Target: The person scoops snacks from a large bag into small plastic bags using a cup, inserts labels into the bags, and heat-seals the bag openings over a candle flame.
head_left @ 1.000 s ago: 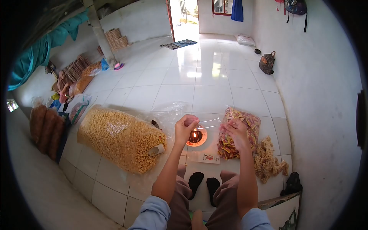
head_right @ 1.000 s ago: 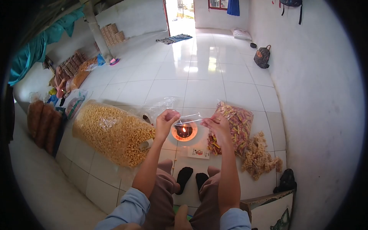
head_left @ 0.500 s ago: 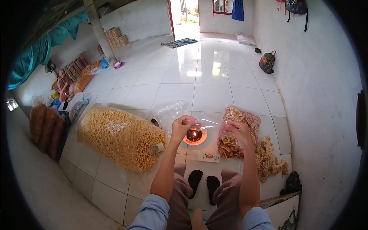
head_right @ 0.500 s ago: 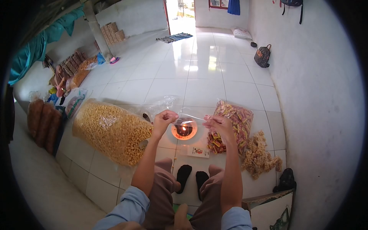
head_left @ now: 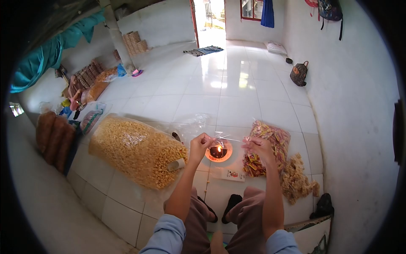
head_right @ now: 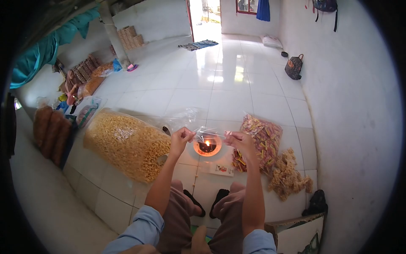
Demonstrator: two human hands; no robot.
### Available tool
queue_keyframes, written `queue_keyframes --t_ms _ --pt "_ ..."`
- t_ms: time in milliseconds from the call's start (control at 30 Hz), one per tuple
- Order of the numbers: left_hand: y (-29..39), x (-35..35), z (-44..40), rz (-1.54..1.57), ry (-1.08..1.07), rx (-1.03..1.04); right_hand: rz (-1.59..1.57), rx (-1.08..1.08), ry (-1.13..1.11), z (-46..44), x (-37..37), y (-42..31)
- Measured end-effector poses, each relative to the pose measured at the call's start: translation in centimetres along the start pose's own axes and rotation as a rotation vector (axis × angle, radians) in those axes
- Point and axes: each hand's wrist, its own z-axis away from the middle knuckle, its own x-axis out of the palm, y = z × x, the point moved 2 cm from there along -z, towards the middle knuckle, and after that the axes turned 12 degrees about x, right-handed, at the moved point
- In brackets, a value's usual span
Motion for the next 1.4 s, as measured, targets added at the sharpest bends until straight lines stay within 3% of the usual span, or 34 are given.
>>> queue_keyframes --t_ms 200,333,433,500,533,600,633,700,767,967,1167,1233,1300,1333,1400 --pt "-1.6 -1.6 1.4 0.175 0.078 -0.062 0.09 -0.011 -0.028 -1.5 2.3 -0.1" --pt "-2.2 -4.2 1.7 -0.016 0.197 -0.011 0.081 -0.008 -0.109 -2.9 4.1 0.8" --pt "-1.5 -6.1 2.1 -0.006 0.197 -0.12 0.092 -0.014 -0.138 -3.7 5.9 1.1" --pt "3.2 -7.2 2.3 -0.723 0.372 0.433 0.169 -0.041 -0.181 -5.1 7.2 2.3" --pt "4.8 -7.4 2.1 -0.732 0.387 0.428 0.243 -0.065 -0.209 -5.7 7.9 2.7" --pt "6.8 -6.8 1.9 -0.951 -0.125 0.625 0.326 -0.062 -0.271 -5.9 10.8 2.4" --pt "6.1 -7.0 2.2 -0.963 -0.115 0.598 0.405 -0.059 -0.314 -5.4 12.7 2.0" --pt "3.2 -7.4 2.4 -0.872 -0.339 0.382 0.377 0.0 -0.366 -5.5 15.7 2.1" --pt "0.5 -8.7 3.2 -0.843 -0.306 0.246 0.357 0.042 -0.467 -6.7 17.7 3.0" --pt "-8.5 -12.6 8.0 -0.762 0.029 0.078 0.587 0.114 -0.628 -12.2 22.5 10.3" --pt "-18.5 -14.7 14.7 -0.602 0.117 -0.431 0.666 0.171 -0.634 -16.5 25.9 20.8" --pt "-20.7 -15.7 17.0 -0.474 0.244 -0.593 0.709 0.22 -0.605 -18.7 26.4 24.9" --pt "-22.2 -16.9 18.7 -0.467 0.33 -0.645 1.076 -0.337 -0.496 -19.9 26.6 28.8" --pt "-22.7 -17.3 19.3 -0.47 0.416 -0.663 1.077 -0.312 -0.517 -20.3 26.5 30.6" --pt "-23.9 -17.9 20.4 -0.508 0.473 -0.682 1.304 -0.499 -0.472 -20.9 26.8 33.4"
